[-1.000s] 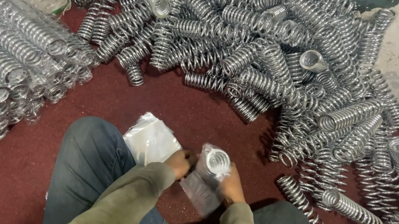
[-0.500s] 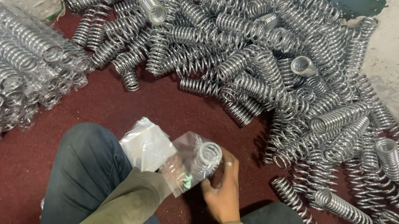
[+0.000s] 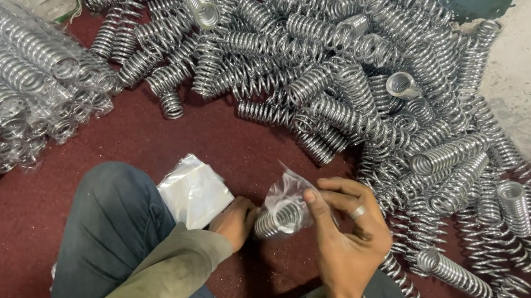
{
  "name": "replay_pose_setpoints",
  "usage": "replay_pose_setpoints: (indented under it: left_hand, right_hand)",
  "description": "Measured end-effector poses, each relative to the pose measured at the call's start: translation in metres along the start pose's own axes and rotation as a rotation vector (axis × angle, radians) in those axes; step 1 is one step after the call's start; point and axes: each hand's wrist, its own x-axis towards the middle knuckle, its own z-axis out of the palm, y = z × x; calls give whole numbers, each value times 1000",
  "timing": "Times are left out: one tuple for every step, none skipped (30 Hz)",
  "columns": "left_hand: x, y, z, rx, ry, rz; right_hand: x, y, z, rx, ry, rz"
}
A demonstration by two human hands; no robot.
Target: The person sits on the floor and places individual metal springs into clear plastic bags, one at a time, and stacks the filled bags to their left.
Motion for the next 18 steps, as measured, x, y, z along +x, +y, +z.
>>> replay_pose_setpoints:
  left_hand:
    - [-4, 6, -4, -1, -3, -3]
    - [-7, 13, -8, 1, 37, 23]
    - [-12, 19, -12, 3, 74, 46]
    - [-13, 9, -3, 2, 68, 41]
    - [-8, 0, 4, 79, 60, 42]
    - [-4, -9, 11, 157, 51, 43]
    - [-4, -7, 9, 156, 53, 38]
    - [-6, -6, 9, 131, 28, 19]
    - [-8, -4, 8, 107, 2, 6]
    - [-9, -4, 6, 108, 3, 5]
    - [-8, -1, 6, 90, 59, 25]
    - [-7, 2, 5, 71, 116, 46]
    - [-4, -2, 8, 72, 118, 51]
    - [-1, -7, 11, 177, 129, 73]
    - [-8, -13, 16, 282, 130, 83]
    - [-14, -18, 24, 282, 120, 78]
    - [-9, -21, 28, 350, 189, 119]
    - [-4, -23, 31, 418, 259, 160]
  right_hand:
    - [2, -6, -2, -2, -2, 3]
    - [5, -11, -3, -29, 27, -5]
    - [6, -17, -5, -57, 56, -10]
    - [3, -14, -6, -60, 54, -4]
    - [2, -10, -5, -71, 32, 19]
    - [1, -6, -4, -81, 10, 42]
    - [-2, -5, -2, -79, 5, 44]
    - [-6, -5, 0, -49, 28, 61]
    - [-12, -4, 1, -20, 56, 76]
    - [-15, -2, 1, -19, 56, 77]
    - [-16, 0, 1, 34, 79, 97]
    - [-16, 3, 1, 87, 102, 117]
    - [-12, 3, -2, 86, 106, 113]
    - [-9, 4, -4, 92, 133, 99]
    - [-10, 3, -8, 93, 154, 100]
    - [-11, 1, -10, 89, 153, 111]
    - [-5, 0, -9, 125, 164, 119]
    - [1, -1, -8, 162, 175, 128]
